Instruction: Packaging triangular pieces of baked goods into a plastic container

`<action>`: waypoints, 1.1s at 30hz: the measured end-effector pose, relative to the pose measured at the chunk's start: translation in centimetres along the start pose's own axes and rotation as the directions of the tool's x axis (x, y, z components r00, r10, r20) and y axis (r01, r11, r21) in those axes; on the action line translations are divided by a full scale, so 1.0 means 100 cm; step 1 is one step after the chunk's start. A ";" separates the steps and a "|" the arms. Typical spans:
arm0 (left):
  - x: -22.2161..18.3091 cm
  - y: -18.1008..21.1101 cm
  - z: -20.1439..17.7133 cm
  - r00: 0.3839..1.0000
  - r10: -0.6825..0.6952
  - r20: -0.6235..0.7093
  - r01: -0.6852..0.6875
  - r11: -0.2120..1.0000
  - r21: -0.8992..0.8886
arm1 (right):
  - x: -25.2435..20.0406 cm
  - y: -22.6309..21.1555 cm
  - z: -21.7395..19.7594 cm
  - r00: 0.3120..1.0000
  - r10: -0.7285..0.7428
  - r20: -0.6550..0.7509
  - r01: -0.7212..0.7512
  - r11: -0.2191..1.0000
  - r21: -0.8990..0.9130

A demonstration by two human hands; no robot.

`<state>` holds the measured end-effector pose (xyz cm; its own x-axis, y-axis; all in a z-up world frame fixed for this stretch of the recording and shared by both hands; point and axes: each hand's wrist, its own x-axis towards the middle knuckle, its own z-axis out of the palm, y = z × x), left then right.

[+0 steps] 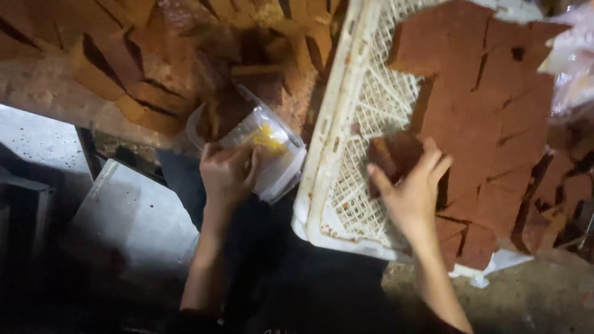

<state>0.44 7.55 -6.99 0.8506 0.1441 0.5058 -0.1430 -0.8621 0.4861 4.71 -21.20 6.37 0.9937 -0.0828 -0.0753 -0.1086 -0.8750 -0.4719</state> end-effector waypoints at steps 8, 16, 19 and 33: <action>-0.001 0.004 -0.008 0.999 -0.009 0.033 0.009 1.000 -0.021 | 0.001 -0.039 0.019 0.970 -0.206 0.132 0.219 0.971 -0.096; -0.003 0.002 0.003 0.997 -0.025 -0.067 0.017 0.994 -0.106 | 0.000 -0.061 -0.003 0.955 -0.059 0.289 0.052 0.998 0.031; 0.002 0.006 -0.002 0.996 0.007 -0.093 -0.013 0.997 -0.073 | 0.036 -0.074 -0.011 0.916 -0.302 0.265 0.245 0.943 0.226; 0.006 0.012 -0.006 1.000 0.006 -0.014 -0.007 1.000 -0.023 | 0.069 -0.131 0.003 0.673 -0.721 0.167 0.598 0.663 0.450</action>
<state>0.41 6.89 -5.66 0.8426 0.1453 0.5186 -0.1604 -0.8515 0.4992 12.94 -10.11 11.77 0.7425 0.6546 0.1423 0.5105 -0.4153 -0.7529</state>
